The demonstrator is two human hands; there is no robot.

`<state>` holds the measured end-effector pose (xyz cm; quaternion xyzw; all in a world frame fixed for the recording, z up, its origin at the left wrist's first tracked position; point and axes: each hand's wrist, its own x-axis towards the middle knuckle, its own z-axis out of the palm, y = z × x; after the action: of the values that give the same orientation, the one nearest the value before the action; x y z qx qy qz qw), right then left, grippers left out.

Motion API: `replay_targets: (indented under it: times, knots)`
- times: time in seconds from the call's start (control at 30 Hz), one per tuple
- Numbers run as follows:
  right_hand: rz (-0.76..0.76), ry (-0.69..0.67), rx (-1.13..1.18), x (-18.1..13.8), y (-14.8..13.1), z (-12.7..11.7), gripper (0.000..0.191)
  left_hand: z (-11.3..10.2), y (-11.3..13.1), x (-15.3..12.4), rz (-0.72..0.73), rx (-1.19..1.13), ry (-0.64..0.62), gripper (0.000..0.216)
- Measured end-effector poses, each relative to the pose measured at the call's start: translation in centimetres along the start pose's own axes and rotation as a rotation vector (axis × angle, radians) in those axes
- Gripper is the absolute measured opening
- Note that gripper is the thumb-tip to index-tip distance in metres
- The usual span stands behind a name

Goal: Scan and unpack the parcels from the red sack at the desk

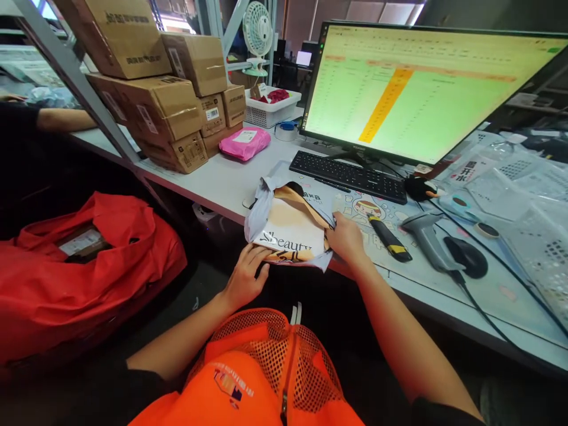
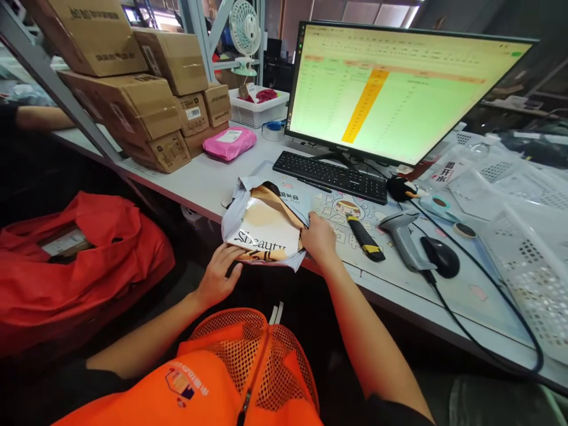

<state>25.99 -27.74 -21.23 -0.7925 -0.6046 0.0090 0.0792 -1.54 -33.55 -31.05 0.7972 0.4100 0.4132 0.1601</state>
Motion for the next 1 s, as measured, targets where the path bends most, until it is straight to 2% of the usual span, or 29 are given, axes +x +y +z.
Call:
replay_targets:
  times: [0.07, 0.17, 0.3, 0.37, 0.43, 0.53, 0.6, 0.7, 0.77, 0.83, 0.87, 0.93, 0.97, 1.0]
  knots:
    - [-0.003, 0.005, -0.004, -0.4, -0.1, 0.3, 0.040, 1.1, -1.1, -0.4, -0.020, -0.049, 0.104, 0.027]
    - [-0.014, 0.001, -0.009, -0.5, -0.3, 0.4, 0.037, 2.3, -1.9, -0.3, -0.102, -0.248, 0.263, 0.020]
    - [-0.020, 0.010, 0.018, -0.5, -0.3, 0.4, 0.035, 2.5, -1.7, 1.2, -0.389, -0.490, 0.483, 0.026]
    - [-0.003, 0.003, 0.081, -0.7, -0.2, 0.4, 0.035, 1.8, -1.1, 2.1, -0.481, -0.623, 0.513, 0.028]
    - [-0.005, 0.004, 0.229, -1.2, -0.1, 0.5, 0.036, 1.0, -0.2, 2.8, -0.515, -0.810, 0.511, 0.028]
    - [-0.049, 0.067, 0.632, -2.6, -0.1, 0.3, 0.039, -0.3, 1.7, 3.7, -0.554, -1.081, 0.539, 0.032]
    - [-0.049, 0.130, 0.901, -4.0, -0.1, 0.1, 0.044, -0.9, 3.2, 3.9, -0.566, -1.195, 0.491, 0.040]
    - [0.010, 0.223, 1.144, -6.2, -0.2, -0.3, 0.048, -1.2, 5.1, 3.5, -0.486, -1.288, 0.296, 0.059]
    - [0.034, 0.252, 1.202, -7.3, -0.1, -0.5, 0.047, -1.1, 5.7, 2.7, -0.351, -1.273, 0.110, 0.082]
    - [0.079, 0.267, 1.186, -8.2, 0.0, -0.4, 0.041, -0.7, 6.0, 1.8, -0.211, -1.161, -0.129, 0.105]
    - [0.116, 0.278, 1.168, -8.5, 0.0, -0.3, 0.037, -0.4, 6.0, 1.4, -0.167, -1.074, -0.248, 0.109]
    - [0.185, 0.307, 1.155, -9.3, 0.1, 0.1, 0.032, 0.4, 6.2, 0.8, -0.158, -0.912, -0.398, 0.095]
    - [0.203, 0.316, 1.181, -9.7, 0.1, 0.3, 0.033, 0.9, 6.4, 0.7, -0.209, -0.877, -0.374, 0.080]
    - [0.196, 0.307, 1.228, -10.2, 0.1, 0.5, 0.036, 1.4, 6.6, 0.8, -0.280, -0.875, -0.286, 0.067]
